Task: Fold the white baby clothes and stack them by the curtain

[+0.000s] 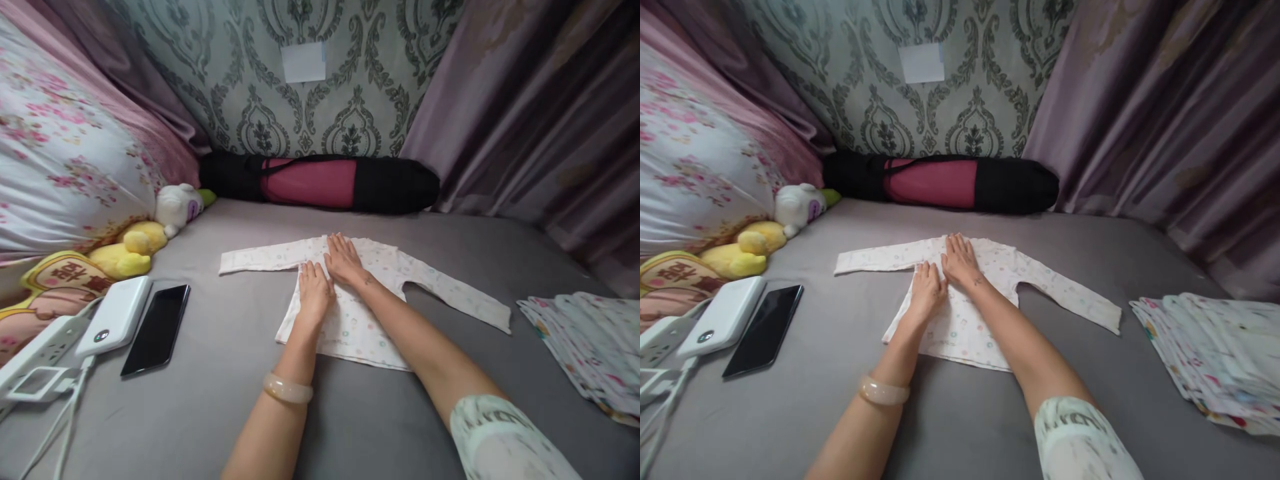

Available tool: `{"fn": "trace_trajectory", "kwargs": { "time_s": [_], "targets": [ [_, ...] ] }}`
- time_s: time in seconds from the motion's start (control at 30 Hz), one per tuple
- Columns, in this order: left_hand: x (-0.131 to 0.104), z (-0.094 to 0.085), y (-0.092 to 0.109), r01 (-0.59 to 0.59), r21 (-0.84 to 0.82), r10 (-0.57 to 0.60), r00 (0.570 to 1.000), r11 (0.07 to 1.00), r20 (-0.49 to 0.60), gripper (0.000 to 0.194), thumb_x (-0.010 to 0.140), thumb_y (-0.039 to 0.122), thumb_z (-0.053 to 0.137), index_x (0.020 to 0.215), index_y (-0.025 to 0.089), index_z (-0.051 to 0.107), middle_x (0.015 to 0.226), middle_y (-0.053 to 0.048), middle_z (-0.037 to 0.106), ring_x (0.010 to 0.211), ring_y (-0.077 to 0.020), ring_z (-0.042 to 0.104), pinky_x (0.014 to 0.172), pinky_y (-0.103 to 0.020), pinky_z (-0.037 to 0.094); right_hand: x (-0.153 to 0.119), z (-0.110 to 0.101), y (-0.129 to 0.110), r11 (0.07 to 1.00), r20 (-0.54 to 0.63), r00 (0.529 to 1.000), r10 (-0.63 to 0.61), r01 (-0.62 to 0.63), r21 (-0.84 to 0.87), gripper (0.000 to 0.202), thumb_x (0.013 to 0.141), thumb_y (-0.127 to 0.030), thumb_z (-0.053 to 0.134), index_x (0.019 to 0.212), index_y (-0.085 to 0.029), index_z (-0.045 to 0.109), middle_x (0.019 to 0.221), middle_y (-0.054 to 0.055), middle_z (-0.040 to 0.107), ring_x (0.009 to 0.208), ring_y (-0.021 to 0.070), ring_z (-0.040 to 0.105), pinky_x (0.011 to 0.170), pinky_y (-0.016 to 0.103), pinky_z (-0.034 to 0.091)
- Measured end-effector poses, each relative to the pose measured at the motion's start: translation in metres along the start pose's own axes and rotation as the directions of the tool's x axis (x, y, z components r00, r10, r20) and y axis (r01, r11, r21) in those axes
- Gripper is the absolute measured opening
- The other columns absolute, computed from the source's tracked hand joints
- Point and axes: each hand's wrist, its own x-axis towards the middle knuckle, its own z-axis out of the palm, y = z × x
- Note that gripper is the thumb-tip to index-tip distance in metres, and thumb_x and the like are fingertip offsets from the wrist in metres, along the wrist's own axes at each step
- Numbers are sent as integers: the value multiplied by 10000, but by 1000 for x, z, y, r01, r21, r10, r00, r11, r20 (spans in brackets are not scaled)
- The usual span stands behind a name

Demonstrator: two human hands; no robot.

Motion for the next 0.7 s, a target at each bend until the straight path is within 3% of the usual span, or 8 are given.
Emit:
{"fn": "trace_trajectory", "kwargs": {
  "time_s": [0.17, 0.37, 0.47, 0.57, 0.7],
  "targets": [
    [-1, 3, -3, -4, 2, 4, 1000, 1000, 23, 613, 868, 358, 469, 1378, 34, 365, 1486, -285, 350, 1415, -419, 241, 1116, -573, 259, 13, 6, 7, 997, 9, 997, 75, -75, 26, 586, 981, -371, 212, 1493, -97, 296, 1580, 122, 238, 1467, 247, 155, 1184, 464, 86],
    [-1, -9, 2, 21, 52, -26, 995, 998, 92, 546, 883, 356, 469, 1326, 43, 405, 1496, -286, 323, 1417, -420, 237, 1111, -565, 263, 4, -9, 16, 987, 17, 998, 53, -55, 149, 590, 970, -337, 268, 1504, -85, 268, 1592, 113, 209, 1473, 226, 132, 1192, 392, 115],
    [1, -10, 6, -19, 61, 12, 994, 998, 113, 470, 880, 272, 455, 1296, 54, 431, 1472, -276, 357, 1408, -401, 269, 1111, -553, 271, -20, -16, 27, 983, 27, 997, 72, -76, 167, 593, 975, -338, 255, 1516, -97, 241, 1603, 102, 168, 1480, 223, 91, 1193, 388, 108],
    [1, -6, 10, -141, 40, 135, 983, 989, 123, 450, 875, 184, 405, 1315, 92, 422, 1465, -220, 387, 1412, -352, 281, 1121, -514, 278, -55, -17, 37, 988, 60, 993, 97, -103, 114, 597, 984, -361, 246, 1515, -88, 241, 1604, 124, 146, 1481, 243, 79, 1192, 430, 78],
    [-1, 2, 15, -229, 31, 219, 957, 973, 188, 451, 858, 118, 377, 1303, 126, 444, 1481, -171, 385, 1434, -314, 245, 1136, -502, 264, -103, -15, 32, 997, 81, 996, 43, -48, 53, 592, 993, -394, 239, 1508, -105, 276, 1596, 126, 179, 1478, 241, 105, 1193, 445, 24]
  ]
}}
